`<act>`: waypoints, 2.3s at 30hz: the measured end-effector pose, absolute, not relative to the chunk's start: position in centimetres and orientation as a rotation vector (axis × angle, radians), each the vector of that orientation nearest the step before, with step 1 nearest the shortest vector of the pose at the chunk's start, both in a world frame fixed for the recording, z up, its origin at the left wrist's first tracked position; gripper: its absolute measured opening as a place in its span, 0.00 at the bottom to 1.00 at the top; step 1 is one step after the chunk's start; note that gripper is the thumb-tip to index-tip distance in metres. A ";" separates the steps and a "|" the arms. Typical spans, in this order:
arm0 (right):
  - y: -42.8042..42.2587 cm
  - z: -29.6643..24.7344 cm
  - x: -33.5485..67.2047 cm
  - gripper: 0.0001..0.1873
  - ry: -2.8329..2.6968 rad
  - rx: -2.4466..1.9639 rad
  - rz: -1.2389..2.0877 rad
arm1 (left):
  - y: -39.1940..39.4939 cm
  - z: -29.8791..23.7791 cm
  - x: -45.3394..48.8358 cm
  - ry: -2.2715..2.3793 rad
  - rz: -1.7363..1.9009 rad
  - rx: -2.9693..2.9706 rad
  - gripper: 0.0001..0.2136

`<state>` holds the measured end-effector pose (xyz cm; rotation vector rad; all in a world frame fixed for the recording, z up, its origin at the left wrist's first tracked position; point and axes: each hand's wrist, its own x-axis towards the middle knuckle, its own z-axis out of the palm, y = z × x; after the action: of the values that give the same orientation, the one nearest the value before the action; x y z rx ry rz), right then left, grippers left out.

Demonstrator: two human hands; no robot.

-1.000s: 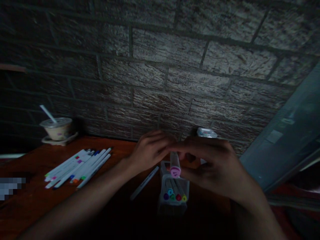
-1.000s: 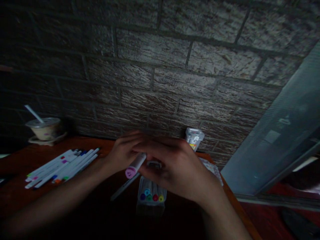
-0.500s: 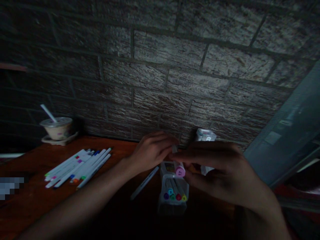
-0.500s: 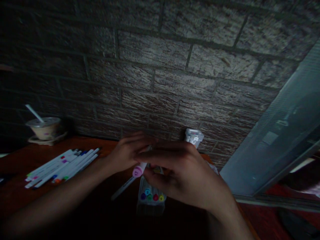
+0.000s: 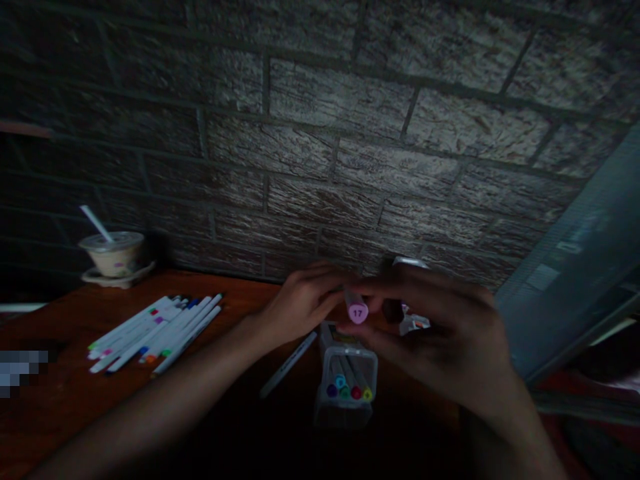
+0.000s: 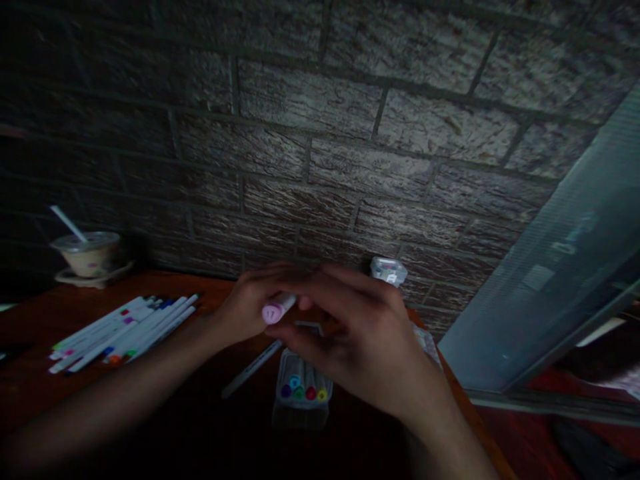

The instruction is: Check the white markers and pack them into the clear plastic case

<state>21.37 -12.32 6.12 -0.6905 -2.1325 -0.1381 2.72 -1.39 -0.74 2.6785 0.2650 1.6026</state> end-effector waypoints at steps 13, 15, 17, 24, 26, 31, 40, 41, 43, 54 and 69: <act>-12.5 6.9 22.6 0.17 -2.178 -0.730 -0.166 | -1.2 -0.9 2.7 0.296 1.644 2.669 0.08; -12.5 6.8 22.7 0.17 -2.188 -0.716 -0.172 | -1.3 -0.8 2.7 0.323 1.631 2.666 0.08; -12.6 6.7 22.7 0.18 -2.191 -0.725 -0.179 | -1.4 -0.7 2.7 0.330 1.624 2.659 0.08; -12.5 6.7 22.8 0.17 -2.190 -0.737 -0.192 | -1.5 -0.6 2.5 0.311 1.643 2.635 0.08; -12.4 6.6 22.8 0.17 -2.197 -0.743 -0.200 | -1.5 -0.6 2.5 0.313 1.645 2.635 0.08; -12.5 6.6 22.8 0.17 -2.198 -0.751 -0.192 | -1.5 -0.7 2.6 0.308 1.622 2.677 0.08; -12.9 6.8 22.3 0.15 -2.211 -0.674 -0.175 | -1.0 -1.4 2.8 0.358 1.525 2.735 0.10; -12.9 6.9 22.3 0.14 -2.215 -0.670 -0.171 | -1.0 -1.4 2.8 0.383 1.514 2.740 0.11; -13.0 6.9 22.3 0.13 -2.219 -0.664 -0.167 | -1.0 -1.4 2.8 0.429 1.494 2.743 0.11; -12.8 6.8 22.4 0.12 -2.224 -0.670 -0.192 | -0.9 -1.5 2.7 0.465 1.454 2.734 0.11; -12.9 7.4 23.8 0.07 -2.149 -0.814 -0.207 | -0.7 -1.4 2.7 0.455 1.545 2.745 0.09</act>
<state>23.80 -12.95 7.37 -0.8144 -2.1489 -0.2070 2.71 -0.66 -1.41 2.7454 0.4554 1.5449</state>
